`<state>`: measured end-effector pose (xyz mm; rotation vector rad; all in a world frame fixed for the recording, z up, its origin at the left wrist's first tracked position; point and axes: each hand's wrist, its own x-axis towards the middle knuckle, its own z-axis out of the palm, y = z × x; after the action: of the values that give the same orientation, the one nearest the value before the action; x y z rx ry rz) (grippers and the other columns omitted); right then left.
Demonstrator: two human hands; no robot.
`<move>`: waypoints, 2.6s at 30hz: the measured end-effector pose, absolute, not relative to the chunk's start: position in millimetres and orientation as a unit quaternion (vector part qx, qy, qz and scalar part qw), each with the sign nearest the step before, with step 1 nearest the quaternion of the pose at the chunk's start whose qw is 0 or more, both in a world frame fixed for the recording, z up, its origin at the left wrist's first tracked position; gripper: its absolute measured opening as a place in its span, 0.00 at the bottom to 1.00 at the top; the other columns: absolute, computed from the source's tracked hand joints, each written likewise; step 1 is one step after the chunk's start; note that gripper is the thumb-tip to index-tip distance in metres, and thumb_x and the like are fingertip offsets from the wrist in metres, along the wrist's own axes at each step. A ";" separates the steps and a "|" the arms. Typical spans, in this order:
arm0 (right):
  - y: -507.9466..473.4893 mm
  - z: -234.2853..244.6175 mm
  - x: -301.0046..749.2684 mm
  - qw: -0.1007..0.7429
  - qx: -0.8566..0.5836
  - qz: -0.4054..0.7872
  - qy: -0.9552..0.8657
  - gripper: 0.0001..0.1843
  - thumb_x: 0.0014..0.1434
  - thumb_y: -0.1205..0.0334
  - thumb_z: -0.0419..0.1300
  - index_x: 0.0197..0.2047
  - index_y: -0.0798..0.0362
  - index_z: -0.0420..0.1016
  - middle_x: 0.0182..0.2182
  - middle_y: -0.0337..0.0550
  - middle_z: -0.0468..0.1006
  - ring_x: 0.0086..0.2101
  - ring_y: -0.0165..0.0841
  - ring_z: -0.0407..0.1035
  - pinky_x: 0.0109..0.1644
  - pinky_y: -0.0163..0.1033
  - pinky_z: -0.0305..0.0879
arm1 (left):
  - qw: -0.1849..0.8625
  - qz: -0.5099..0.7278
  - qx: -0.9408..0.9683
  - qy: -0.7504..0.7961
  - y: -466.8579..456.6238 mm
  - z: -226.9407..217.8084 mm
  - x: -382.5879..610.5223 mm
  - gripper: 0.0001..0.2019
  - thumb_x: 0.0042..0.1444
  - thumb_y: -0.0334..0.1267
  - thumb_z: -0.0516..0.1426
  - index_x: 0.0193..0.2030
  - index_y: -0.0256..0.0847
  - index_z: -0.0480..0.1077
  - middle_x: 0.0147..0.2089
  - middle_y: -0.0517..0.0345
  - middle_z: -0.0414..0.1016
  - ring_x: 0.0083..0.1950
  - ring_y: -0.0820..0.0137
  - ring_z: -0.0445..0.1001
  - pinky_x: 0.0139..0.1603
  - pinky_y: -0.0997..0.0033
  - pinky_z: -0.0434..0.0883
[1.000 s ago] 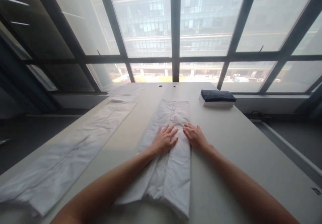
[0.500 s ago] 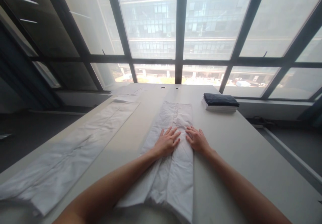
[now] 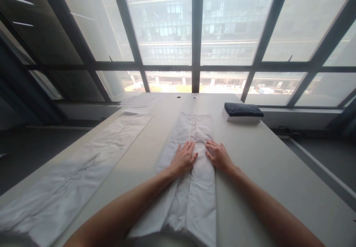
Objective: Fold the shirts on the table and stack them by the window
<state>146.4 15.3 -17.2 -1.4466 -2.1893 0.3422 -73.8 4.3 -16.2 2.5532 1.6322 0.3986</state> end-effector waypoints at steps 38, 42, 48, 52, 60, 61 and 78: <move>22.8 -19.9 144.7 0.309 -0.520 0.107 -0.789 0.16 0.68 0.61 0.54 0.55 0.49 0.76 0.60 0.51 0.74 0.62 0.47 0.63 0.67 0.64 0.49 | 0.048 0.246 0.834 0.491 -5.1 0.4 -72.7 0.18 0.65 0.39 0.56 0.61 0.44 0.69 0.59 0.49 0.73 0.64 0.57 0.68 0.71 0.42 0.54; 24.9 -14.9 143.5 0.393 -0.469 0.091 -0.786 0.15 0.69 0.60 0.53 0.54 0.50 0.76 0.52 0.50 0.78 0.53 0.43 0.69 0.60 0.52 0.61 | 0.088 0.257 0.840 0.470 -5.5 0.6 -70.4 0.24 0.66 0.40 0.54 0.68 0.40 0.61 0.63 0.44 0.72 0.66 0.57 0.67 0.72 0.38 0.48; 16.7 -5.1 137.0 0.374 -0.387 0.120 -0.834 0.19 0.71 0.57 0.52 0.62 0.48 0.70 0.45 0.46 0.79 0.47 0.41 0.70 0.55 0.50 0.63 | 0.136 0.321 0.827 0.441 -3.8 -0.5 -71.6 0.27 0.66 0.38 0.52 0.70 0.38 0.54 0.53 0.45 0.76 0.55 0.59 0.74 0.61 0.52 0.67; 9.3 0.4 133.5 0.338 -0.353 0.126 -0.863 0.24 0.73 0.54 0.49 0.70 0.45 0.62 0.43 0.46 0.78 0.44 0.41 0.69 0.54 0.51 0.63 | 0.146 0.376 0.803 0.439 -6.1 -0.3 -70.8 0.23 0.64 0.38 0.54 0.65 0.42 0.55 0.43 0.54 0.74 0.44 0.63 0.73 0.51 0.56 0.71; 15.1 -8.5 130.8 0.359 -0.331 0.224 -0.844 0.28 0.73 0.46 0.43 0.70 0.45 0.62 0.56 0.50 0.77 0.53 0.44 0.71 0.59 0.52 0.63 | 0.290 0.411 0.796 0.337 -5.4 -7.2 -70.8 0.34 0.68 0.38 0.53 0.73 0.49 0.36 0.58 0.46 0.68 0.44 0.68 0.76 0.46 0.62 0.77; 17.1 -10.7 131.0 0.367 -0.329 0.235 -0.838 0.28 0.73 0.45 0.44 0.69 0.45 0.63 0.57 0.50 0.76 0.55 0.44 0.70 0.61 0.52 0.63 | 0.284 0.406 0.801 0.336 -5.7 -6.2 -70.5 0.35 0.68 0.37 0.53 0.73 0.50 0.36 0.60 0.45 0.67 0.45 0.68 0.76 0.47 0.61 0.77; 20.9 -3.5 136.8 0.466 -0.442 0.313 -0.700 0.41 0.69 0.33 0.38 0.43 0.52 0.84 0.37 0.48 0.84 0.40 0.42 0.77 0.46 0.46 0.71 | 0.184 0.358 0.853 0.334 -15.8 13.0 -72.5 0.12 0.67 0.30 0.48 0.53 0.44 0.65 0.54 0.48 0.73 0.58 0.64 0.73 0.60 0.60 0.71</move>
<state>136.8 20.9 -3.5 -1.0862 -1.7177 0.7686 -72.5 -15.8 13.0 2.4040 0.9408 1.0090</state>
